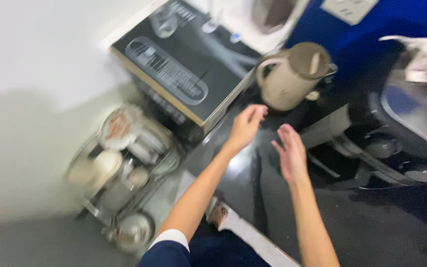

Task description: The person wipes a glass-top wooden dining table with a blue patterned cloth, then wipes the black kitchen countertop and gas stovetop. They rinse the cloth and their hands at the sink, plug a kettle's plug into a wall socket, and lift the lid off a rice cooker.

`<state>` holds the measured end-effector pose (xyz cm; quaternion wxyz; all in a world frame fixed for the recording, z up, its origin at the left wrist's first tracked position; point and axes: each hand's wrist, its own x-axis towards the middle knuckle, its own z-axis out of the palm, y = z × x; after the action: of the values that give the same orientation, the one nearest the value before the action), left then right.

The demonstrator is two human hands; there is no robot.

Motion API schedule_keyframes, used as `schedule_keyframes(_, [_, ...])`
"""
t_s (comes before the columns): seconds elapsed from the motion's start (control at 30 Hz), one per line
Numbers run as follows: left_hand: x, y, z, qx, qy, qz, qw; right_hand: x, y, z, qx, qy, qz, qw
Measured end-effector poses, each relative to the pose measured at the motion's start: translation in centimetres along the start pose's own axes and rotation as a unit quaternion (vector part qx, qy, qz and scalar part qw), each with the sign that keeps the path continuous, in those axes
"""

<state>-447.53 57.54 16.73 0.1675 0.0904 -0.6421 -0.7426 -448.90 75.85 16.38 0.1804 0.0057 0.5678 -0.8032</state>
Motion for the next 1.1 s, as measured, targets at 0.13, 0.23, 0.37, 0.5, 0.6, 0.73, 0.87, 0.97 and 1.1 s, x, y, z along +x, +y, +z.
schedule_keyframes(0.13, [11.7,0.1,1.4,0.222,0.119,0.323,0.912,2.1,0.6,-1.0,-0.021,0.045,-0.015,0.999])
schedule_keyframes(0.23, [17.9,0.0,2.9,0.208,0.087,0.293,0.929,3.4,-0.5,-1.5,-0.036,0.086,-0.031,0.995])
schedule_keyframes(0.37, [21.6,-0.9,3.4,0.295,-0.069,0.069,0.951,6.0,-2.5,-1.6,-0.046,0.136,-0.048,0.989])
schedule_keyframes(0.5, [22.1,-1.3,2.1,0.278,-0.202,-0.064,0.937,7.7,-3.2,-0.3,-0.059,0.166,-0.051,0.983])
schedule_keyframes(0.6, [20.7,-1.0,1.8,0.275,-0.204,-0.041,0.939,7.5,-3.2,1.2,-0.082,0.165,-0.048,0.982])
schedule_keyframes(0.73, [17.0,1.0,2.0,0.206,-0.164,-0.095,0.96,5.3,-3.5,3.3,-0.106,0.211,-0.07,0.969])
schedule_keyframes(0.87, [12.7,4.8,-0.2,0.097,-0.162,-0.144,0.971,-1.5,-4.3,5.7,-0.193,0.296,-0.186,0.917])
schedule_keyframes(0.97, [9.0,7.6,-2.5,0.072,-0.211,-0.144,0.964,-8.2,-5.3,8.8,-0.235,0.442,-0.265,0.824])
schedule_keyframes(1.1, [2.7,8.8,-3.0,0.038,-0.226,-0.177,0.957,-16.0,-9.2,10.9,-0.415,0.482,-0.316,0.704])
